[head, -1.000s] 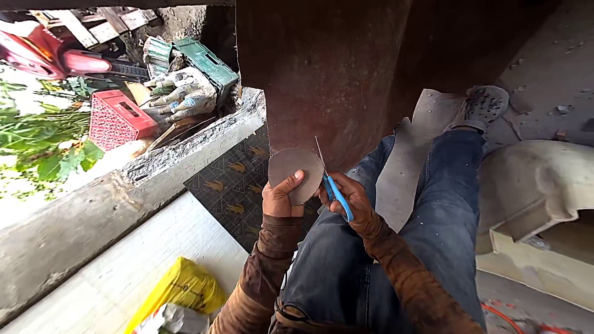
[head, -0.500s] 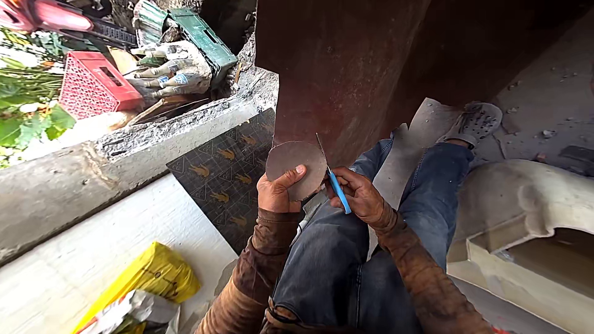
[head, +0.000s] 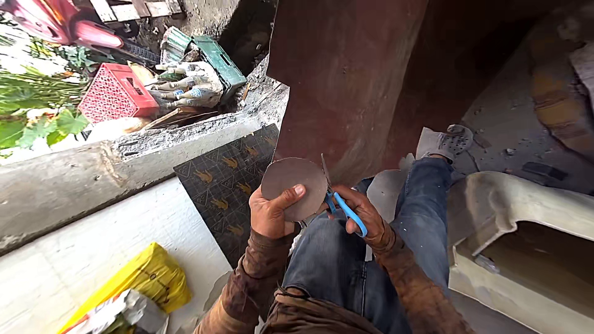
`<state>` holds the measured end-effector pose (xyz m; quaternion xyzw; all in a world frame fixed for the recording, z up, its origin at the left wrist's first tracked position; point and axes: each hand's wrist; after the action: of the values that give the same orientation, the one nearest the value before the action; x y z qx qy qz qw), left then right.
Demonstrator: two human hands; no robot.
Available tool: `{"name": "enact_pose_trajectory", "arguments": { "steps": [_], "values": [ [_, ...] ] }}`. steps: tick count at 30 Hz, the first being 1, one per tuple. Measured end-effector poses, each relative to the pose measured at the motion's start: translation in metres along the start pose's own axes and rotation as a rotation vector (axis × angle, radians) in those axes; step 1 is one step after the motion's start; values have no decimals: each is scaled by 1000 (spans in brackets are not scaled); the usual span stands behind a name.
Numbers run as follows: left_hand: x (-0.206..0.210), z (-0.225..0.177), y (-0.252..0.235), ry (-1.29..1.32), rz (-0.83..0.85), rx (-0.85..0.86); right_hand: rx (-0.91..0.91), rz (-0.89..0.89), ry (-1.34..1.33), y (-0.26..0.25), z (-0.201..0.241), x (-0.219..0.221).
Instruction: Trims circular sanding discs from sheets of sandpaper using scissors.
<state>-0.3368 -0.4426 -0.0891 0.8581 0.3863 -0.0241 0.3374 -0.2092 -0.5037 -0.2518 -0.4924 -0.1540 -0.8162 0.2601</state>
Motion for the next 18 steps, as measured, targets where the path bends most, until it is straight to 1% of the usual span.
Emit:
{"name": "enact_pose_trajectory", "arguments": {
  "steps": [5,10,14,18],
  "values": [
    [8,2,28,84,-39,-51,-51,-1,16,17,13,5],
    [11,7,41,145,-84,-106,-106,23,-73,22,7,4],
    [14,9,53,168,-123,-141,-116,-6,-111,31,16,9],
    [15,13,60,215,-117,-149,-146,-55,-105,36,22,21]
  ]
}}
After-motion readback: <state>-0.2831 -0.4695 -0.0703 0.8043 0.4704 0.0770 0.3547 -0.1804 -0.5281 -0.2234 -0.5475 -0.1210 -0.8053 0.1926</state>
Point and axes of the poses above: each hand's wrist, its own y-axis away from the middle knuckle, its own x-axis out of the palm, z = x × y, and after that the axes turned 1 degree about x, right-handed
